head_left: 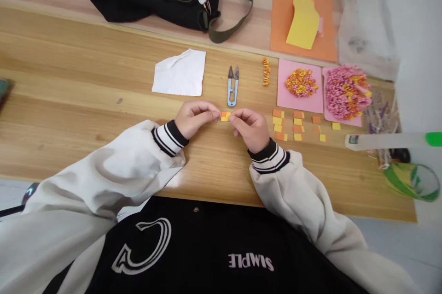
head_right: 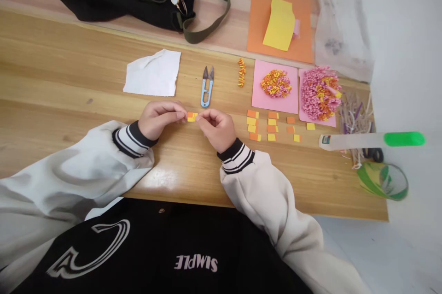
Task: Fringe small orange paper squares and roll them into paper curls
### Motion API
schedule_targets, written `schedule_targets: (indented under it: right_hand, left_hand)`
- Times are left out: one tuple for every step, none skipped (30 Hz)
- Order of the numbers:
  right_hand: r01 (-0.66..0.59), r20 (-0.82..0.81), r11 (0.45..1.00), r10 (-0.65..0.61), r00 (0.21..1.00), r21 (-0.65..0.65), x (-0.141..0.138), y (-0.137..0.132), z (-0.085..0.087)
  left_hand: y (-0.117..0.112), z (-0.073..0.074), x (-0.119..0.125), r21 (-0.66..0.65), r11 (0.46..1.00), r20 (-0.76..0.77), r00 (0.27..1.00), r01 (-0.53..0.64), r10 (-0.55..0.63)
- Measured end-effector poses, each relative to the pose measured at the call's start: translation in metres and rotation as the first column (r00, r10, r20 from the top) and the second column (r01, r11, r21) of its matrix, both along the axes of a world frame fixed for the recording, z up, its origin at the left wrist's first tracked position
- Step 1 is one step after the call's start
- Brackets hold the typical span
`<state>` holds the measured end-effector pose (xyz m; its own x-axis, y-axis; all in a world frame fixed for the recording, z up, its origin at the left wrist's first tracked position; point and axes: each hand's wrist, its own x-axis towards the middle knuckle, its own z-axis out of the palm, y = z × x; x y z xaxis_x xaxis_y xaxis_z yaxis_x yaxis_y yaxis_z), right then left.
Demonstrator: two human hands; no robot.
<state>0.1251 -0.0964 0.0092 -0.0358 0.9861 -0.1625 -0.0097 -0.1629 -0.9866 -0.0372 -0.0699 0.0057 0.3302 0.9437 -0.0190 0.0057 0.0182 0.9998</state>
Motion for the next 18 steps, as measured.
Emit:
schedule_targets:
  right_hand:
    - [0.006,-0.004,1.000,-0.006,1.000,-0.004,-0.0001,0.0001,0.0003]
    - [0.011,-0.008,1.000,-0.011,1.000,-0.008,-0.0002,0.0001,0.0004]
    - [0.014,-0.010,1.000,-0.014,1.000,-0.010,-0.0002,0.0001,0.0004]
    - [0.016,-0.012,1.000,-0.016,1.000,-0.011,-0.0002,0.0001,0.0003]
    - [0.015,-0.013,1.000,-0.015,1.000,-0.010,-0.0002,0.0001,0.0002]
    - [0.013,-0.014,1.000,-0.013,1.000,-0.007,-0.0002,0.0001,0.0001]
    - [0.010,-0.014,1.000,-0.010,1.000,-0.004,-0.0001,0.0000,0.0000]
    - [0.008,-0.014,1.000,-0.008,1.000,-0.001,-0.0001,0.0000,0.0000]
    - [0.006,-0.013,1.000,-0.006,1.000,0.002,-0.0001,0.0000,0.0001]
    - [0.005,-0.012,1.000,-0.005,1.000,0.003,-0.0002,0.0000,0.0001]
    - [0.004,-0.010,1.000,-0.004,1.000,0.005,-0.0002,0.0000,0.0002]
    - [0.003,-0.008,1.000,-0.003,1.000,0.006,-0.0002,0.0000,0.0001]
    - [0.000,-0.008,1.000,0.000,1.000,0.007,-0.0001,0.0001,-0.0001]
    - [-0.004,-0.008,1.000,0.004,1.000,0.009,-0.0001,0.0001,-0.0004]
    - [-0.006,-0.010,1.000,0.006,1.000,0.011,-0.0001,0.0002,-0.0007]
    - [-0.007,-0.011,1.000,0.008,1.000,0.013,0.0000,0.0003,-0.0011]
    - [-0.008,-0.012,1.000,0.009,1.000,0.016,0.0001,0.0003,-0.0015]
    - [-0.010,-0.013,1.000,0.010,1.000,0.018,0.0001,0.0003,-0.0019]
  left_hand:
    - [0.0000,0.0000,0.0001,-0.001,1.000,-0.006,1.000,-0.004,0.004]
    - [-0.0001,-0.0002,0.0002,0.002,1.000,-0.015,1.000,-0.009,0.009]
    - [-0.0003,-0.0006,0.0003,0.008,1.000,-0.025,1.000,-0.014,0.014]
    - [-0.0004,-0.0011,0.0004,0.016,1.000,-0.032,0.999,-0.017,0.018]
    - [-0.0006,-0.0017,0.0005,0.027,0.999,-0.036,0.999,-0.019,0.020]
    - [-0.0007,-0.0022,0.0005,0.038,0.999,-0.038,0.999,-0.020,0.021]
    - [-0.0008,-0.0027,0.0005,0.047,0.999,-0.041,0.999,-0.020,0.022]
    - [-0.0008,-0.0029,0.0005,0.054,0.998,-0.046,0.999,-0.020,0.022]
    - [-0.0009,-0.0031,0.0005,0.058,0.998,-0.051,0.998,-0.019,0.022]
    - [-0.0009,-0.0031,0.0005,0.062,0.998,-0.057,0.998,-0.018,0.022]
    - [-0.0009,-0.0031,0.0005,0.065,0.998,-0.061,0.998,-0.017,0.021]
    - [-0.0008,-0.0031,0.0005,0.067,0.998,-0.063,0.998,-0.015,0.020]
    - [-0.0008,-0.0031,0.0006,0.071,0.997,-0.064,0.998,-0.015,0.019]
    - [-0.0008,-0.0031,0.0006,0.074,0.997,-0.065,0.998,-0.015,0.020]
    - [-0.0009,-0.0033,0.0007,0.077,0.997,-0.067,0.998,-0.016,0.021]
    - [-0.0009,-0.0034,0.0007,0.081,0.997,-0.070,0.997,-0.017,0.022]
    - [-0.0009,-0.0036,0.0007,0.083,0.996,-0.072,0.997,-0.017,0.023]
    - [-0.0010,-0.0038,0.0007,0.085,0.996,-0.075,0.997,-0.016,0.022]
